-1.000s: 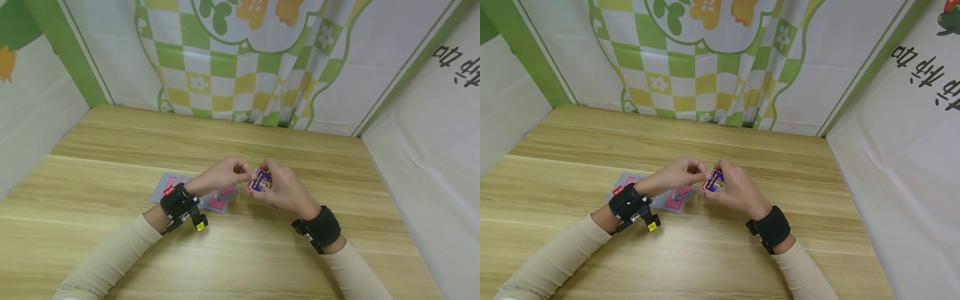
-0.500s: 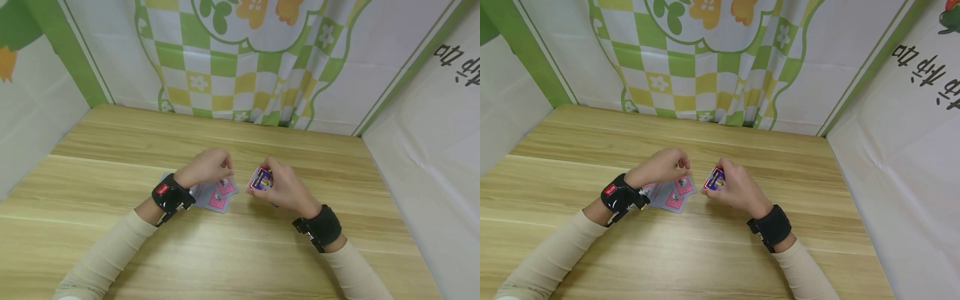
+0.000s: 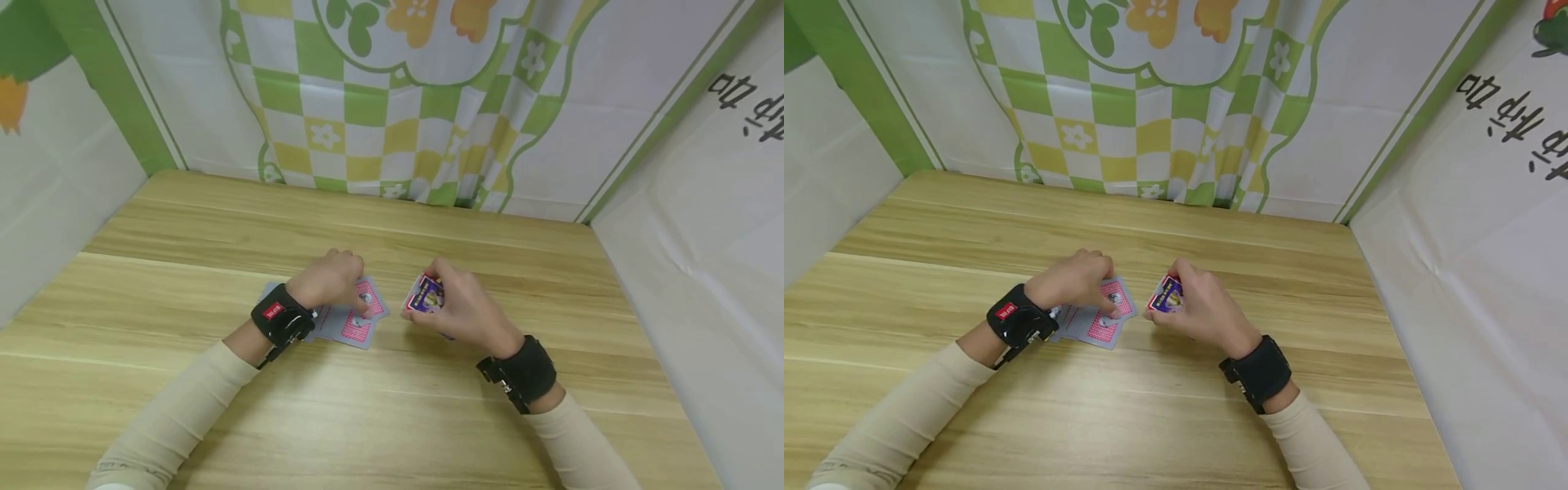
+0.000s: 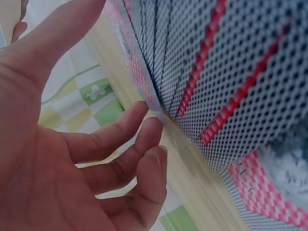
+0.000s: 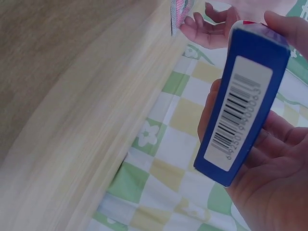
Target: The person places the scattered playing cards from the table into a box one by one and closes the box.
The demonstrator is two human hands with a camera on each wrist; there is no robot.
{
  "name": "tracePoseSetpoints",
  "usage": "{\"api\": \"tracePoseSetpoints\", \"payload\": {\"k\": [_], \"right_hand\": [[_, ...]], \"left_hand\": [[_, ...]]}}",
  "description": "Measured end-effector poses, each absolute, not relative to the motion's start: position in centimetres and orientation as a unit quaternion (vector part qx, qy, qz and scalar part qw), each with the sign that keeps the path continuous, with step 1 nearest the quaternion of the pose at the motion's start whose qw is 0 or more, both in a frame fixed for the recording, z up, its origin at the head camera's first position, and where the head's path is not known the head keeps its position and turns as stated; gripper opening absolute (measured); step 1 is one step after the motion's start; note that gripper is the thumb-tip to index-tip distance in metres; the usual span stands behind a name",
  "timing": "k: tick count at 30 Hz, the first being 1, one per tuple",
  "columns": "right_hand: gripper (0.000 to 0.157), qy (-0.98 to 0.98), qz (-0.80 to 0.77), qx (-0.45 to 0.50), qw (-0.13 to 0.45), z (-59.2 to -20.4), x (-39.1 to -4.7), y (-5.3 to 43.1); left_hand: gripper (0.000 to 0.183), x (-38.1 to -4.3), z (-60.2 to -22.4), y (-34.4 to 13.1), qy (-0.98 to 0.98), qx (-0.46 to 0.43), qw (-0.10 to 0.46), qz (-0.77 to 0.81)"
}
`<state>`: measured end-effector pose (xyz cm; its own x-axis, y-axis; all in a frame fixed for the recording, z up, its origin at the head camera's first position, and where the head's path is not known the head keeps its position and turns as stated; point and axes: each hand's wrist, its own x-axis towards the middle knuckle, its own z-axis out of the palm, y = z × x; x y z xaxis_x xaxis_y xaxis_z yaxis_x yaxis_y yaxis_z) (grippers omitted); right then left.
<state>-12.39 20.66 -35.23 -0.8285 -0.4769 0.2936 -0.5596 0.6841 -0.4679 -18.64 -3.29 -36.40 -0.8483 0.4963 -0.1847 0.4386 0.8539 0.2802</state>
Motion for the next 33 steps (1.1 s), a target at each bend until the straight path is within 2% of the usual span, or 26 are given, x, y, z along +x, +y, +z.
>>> {"api": "tracePoseSetpoints", "payload": {"k": [6,15,24,28,33], "right_hand": [[0.058,-0.913,0.281,0.287,0.071,-35.3,-12.4,20.6],[0.057,-0.910,0.289,0.289,0.069,-35.6,-12.3,20.5],[0.057,-0.911,0.286,0.291,0.060,-35.6,-12.3,20.5],[0.056,-0.910,0.289,0.290,0.061,-35.5,-12.4,20.5],[0.056,-0.908,0.294,0.292,0.059,-35.5,-12.4,20.5]], "left_hand": [[0.069,-18.7,-36.5,-3.2,0.953,0.245,0.126,0.124],[0.034,-18.9,-36.5,-3.2,0.925,0.264,0.203,0.183],[0.018,-19.7,-35.2,-4.5,0.888,0.342,0.169,0.258],[0.016,-19.5,-33.9,-4.8,0.857,0.329,0.183,0.352],[0.024,-18.8,-33.2,-4.6,0.833,0.305,0.213,0.409]]}}
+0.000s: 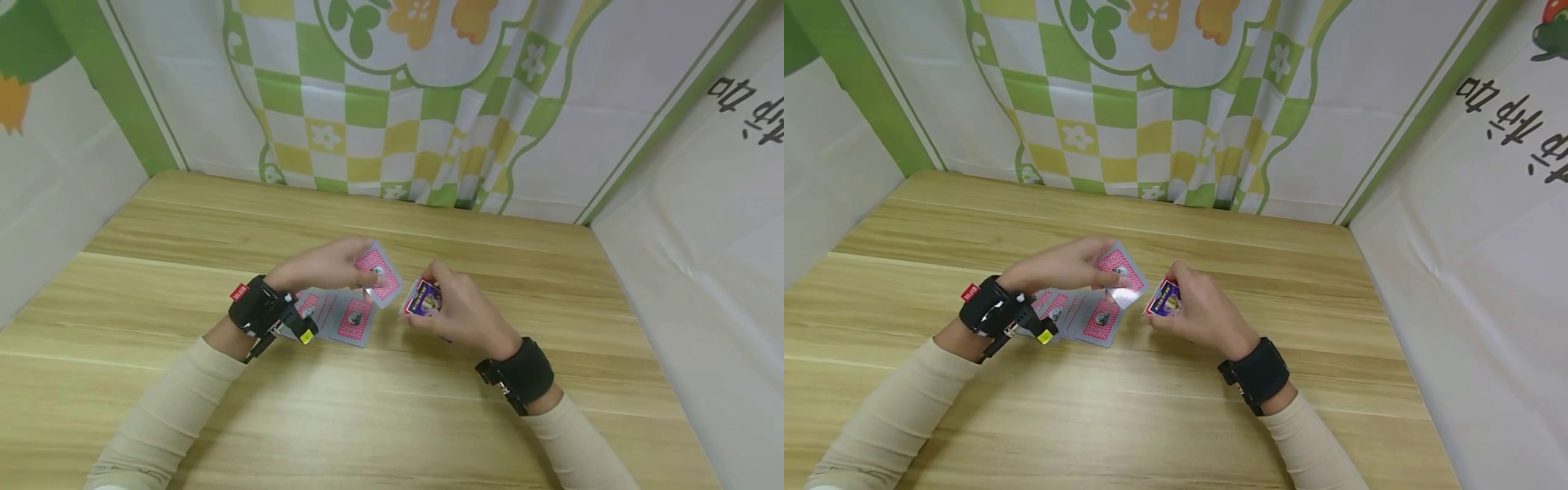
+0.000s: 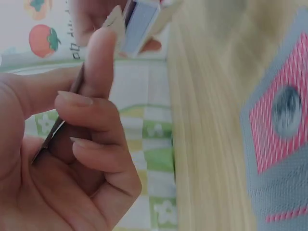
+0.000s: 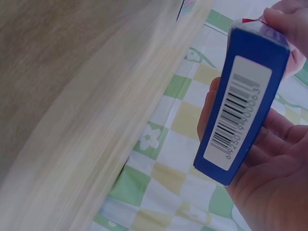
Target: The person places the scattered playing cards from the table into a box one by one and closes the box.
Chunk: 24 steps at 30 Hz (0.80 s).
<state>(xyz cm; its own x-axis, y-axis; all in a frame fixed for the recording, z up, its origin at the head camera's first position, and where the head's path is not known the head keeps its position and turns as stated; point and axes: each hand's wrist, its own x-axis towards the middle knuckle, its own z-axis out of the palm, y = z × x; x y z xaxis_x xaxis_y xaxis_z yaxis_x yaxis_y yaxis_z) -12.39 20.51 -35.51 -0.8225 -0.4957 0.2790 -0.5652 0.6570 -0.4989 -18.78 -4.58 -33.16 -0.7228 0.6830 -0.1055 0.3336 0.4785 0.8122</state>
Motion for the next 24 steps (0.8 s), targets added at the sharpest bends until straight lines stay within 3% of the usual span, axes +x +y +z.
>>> {"api": "tracePoseSetpoints", "payload": {"k": [7,24], "right_hand": [[0.054,-0.900,0.293,0.316,0.062,-35.5,-12.4,20.5],[0.053,-0.904,0.292,0.300,0.088,-35.7,-12.6,20.7]], "left_hand": [[0.020,-18.2,-33.7,-3.2,0.796,0.318,0.235,0.459],[0.024,-17.1,-35.3,-0.6,0.827,0.281,0.166,0.458]]}}
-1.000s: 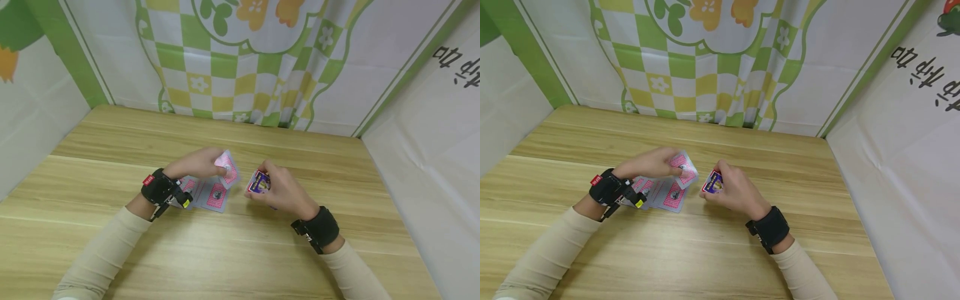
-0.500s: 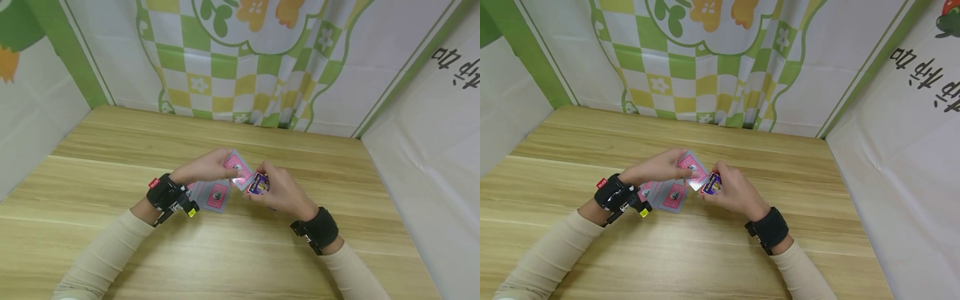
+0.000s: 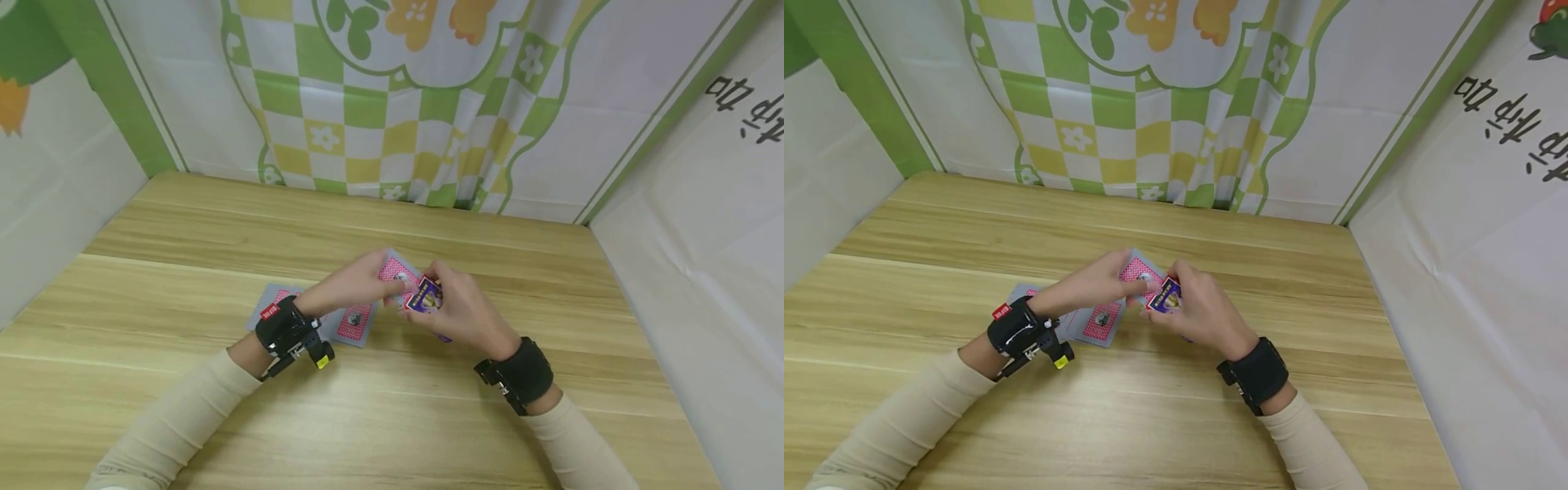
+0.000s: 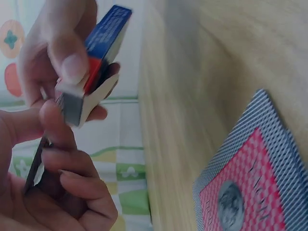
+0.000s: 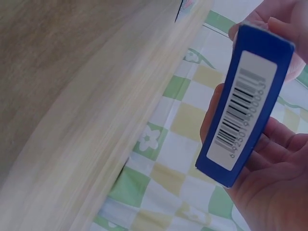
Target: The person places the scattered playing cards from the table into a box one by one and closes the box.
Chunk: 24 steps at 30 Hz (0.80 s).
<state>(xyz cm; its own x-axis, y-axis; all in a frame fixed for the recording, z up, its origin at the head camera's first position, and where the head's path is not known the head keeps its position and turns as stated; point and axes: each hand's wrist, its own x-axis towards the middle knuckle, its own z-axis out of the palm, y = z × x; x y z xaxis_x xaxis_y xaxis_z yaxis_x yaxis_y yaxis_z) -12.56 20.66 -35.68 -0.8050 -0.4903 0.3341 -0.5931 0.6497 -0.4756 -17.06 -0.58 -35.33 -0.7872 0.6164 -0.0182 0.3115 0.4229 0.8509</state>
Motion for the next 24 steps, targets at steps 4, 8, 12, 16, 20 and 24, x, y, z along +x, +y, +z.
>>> {"api": "tracePoseSetpoints", "payload": {"k": [4,8,12,16,20,24], "right_hand": [[0.052,-0.902,0.295,0.301,0.095,-35.8,-12.6,20.6],[0.051,-0.901,0.296,0.303,0.092,-35.8,-12.6,20.7],[0.053,-0.904,0.297,0.296,0.087,-35.5,-12.7,20.8],[0.055,-0.906,0.297,0.288,0.086,-35.2,-12.7,21.0],[0.055,-0.906,0.296,0.289,0.087,-35.2,-12.6,21.0],[0.054,-0.906,0.289,0.296,0.091,-35.1,-12.4,20.7]], "left_hand": [[0.027,-16.6,-35.7,0.0,0.825,0.311,0.170,0.440],[0.027,-16.7,-35.4,-0.3,0.819,0.317,0.191,0.439],[0.028,-17.6,-34.5,-1.5,0.833,0.262,0.174,0.455],[0.023,-18.2,-33.8,-2.5,0.821,0.253,0.180,0.479],[0.017,-18.2,-34.1,-2.2,0.817,0.273,0.184,0.474],[0.014,-17.9,-34.8,-1.3,0.816,0.295,0.179,0.464]]}}
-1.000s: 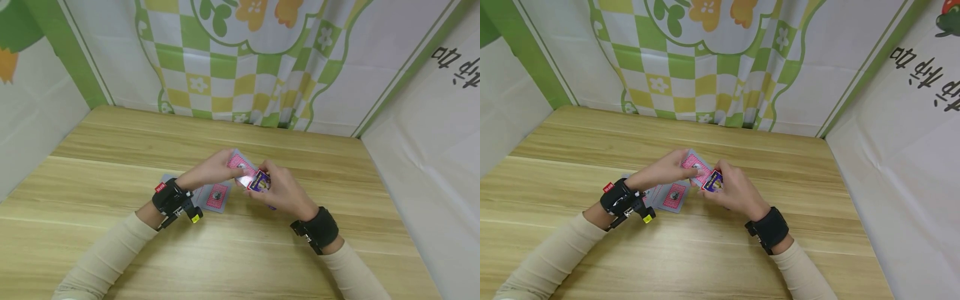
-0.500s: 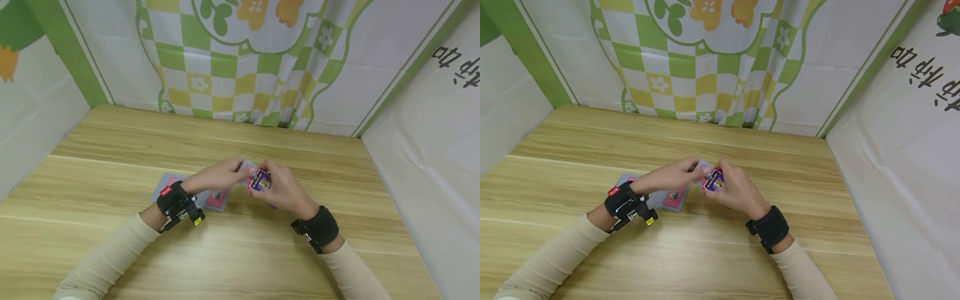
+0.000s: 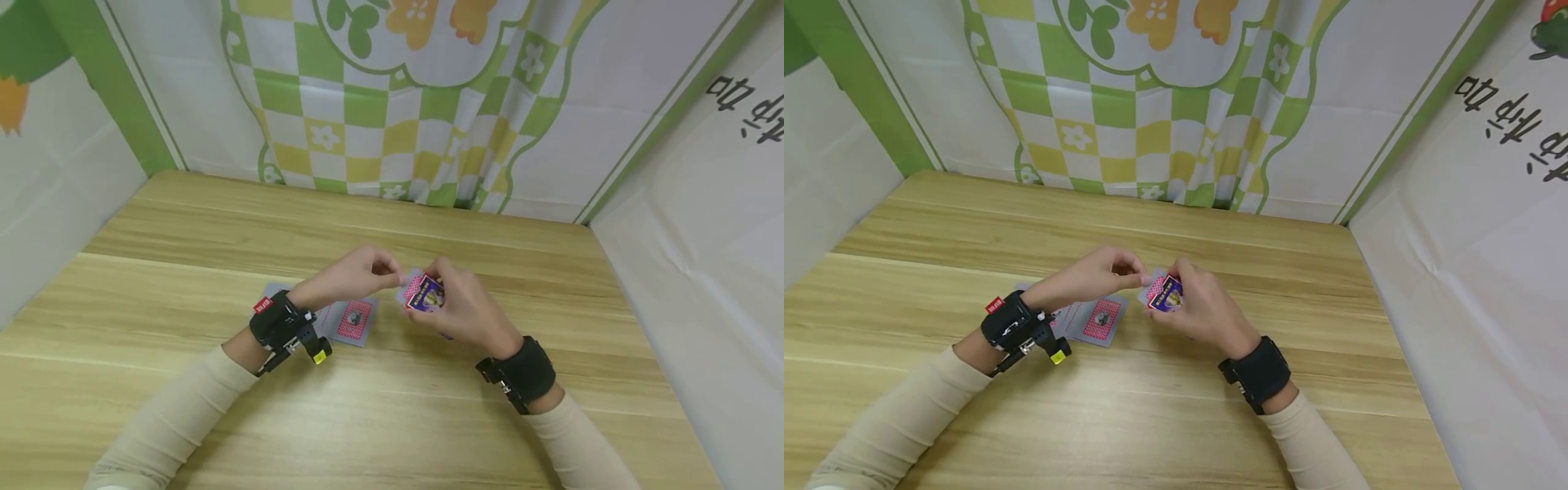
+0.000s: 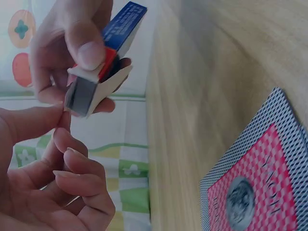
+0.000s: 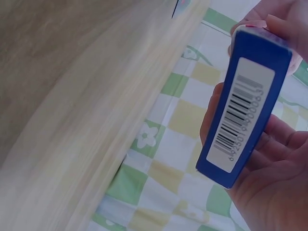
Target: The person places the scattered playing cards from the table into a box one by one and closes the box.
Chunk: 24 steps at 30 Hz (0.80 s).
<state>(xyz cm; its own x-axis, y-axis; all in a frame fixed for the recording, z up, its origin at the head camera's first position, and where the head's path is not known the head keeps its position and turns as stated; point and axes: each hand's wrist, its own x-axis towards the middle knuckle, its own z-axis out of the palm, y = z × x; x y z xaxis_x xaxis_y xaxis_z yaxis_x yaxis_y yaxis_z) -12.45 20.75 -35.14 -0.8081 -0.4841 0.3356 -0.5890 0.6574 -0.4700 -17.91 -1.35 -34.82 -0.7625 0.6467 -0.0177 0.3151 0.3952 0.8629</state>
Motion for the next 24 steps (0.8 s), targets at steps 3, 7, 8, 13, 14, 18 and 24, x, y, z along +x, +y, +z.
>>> {"api": "tracePoseSetpoints", "payload": {"k": [3,7,8,13,14,18,24], "right_hand": [[0.054,-0.904,0.290,0.301,0.093,-35.0,-12.2,20.5],[0.053,-0.901,0.296,0.302,0.095,-34.9,-12.0,20.3],[0.053,-0.901,0.296,0.302,0.095,-34.9,-11.9,20.3],[0.055,-0.901,0.301,0.300,0.084,-34.9,-12.0,20.4],[0.055,-0.902,0.299,0.299,0.085,-34.8,-12.1,20.4],[0.058,-0.906,0.292,0.294,0.088,-34.8,-12.2,20.5],[0.058,-0.910,0.287,0.289,0.083,-35.0,-12.1,20.5]], "left_hand": [[0.013,-17.6,-35.3,-0.8,0.808,0.302,0.195,0.467],[0.019,-17.5,-35.6,-0.6,0.796,0.289,0.223,0.482],[0.021,-17.5,-35.6,-0.6,0.796,0.287,0.226,0.483],[0.022,-17.6,-35.1,-1.0,0.814,0.309,0.217,0.443],[0.021,-17.7,-34.9,-1.1,0.821,0.322,0.207,0.425],[0.011,-18.2,-34.5,-2.1,0.858,0.378,0.147,0.314],[0.029,-18.2,-34.2,-3.5,0.902,0.367,0.154,0.163]]}}
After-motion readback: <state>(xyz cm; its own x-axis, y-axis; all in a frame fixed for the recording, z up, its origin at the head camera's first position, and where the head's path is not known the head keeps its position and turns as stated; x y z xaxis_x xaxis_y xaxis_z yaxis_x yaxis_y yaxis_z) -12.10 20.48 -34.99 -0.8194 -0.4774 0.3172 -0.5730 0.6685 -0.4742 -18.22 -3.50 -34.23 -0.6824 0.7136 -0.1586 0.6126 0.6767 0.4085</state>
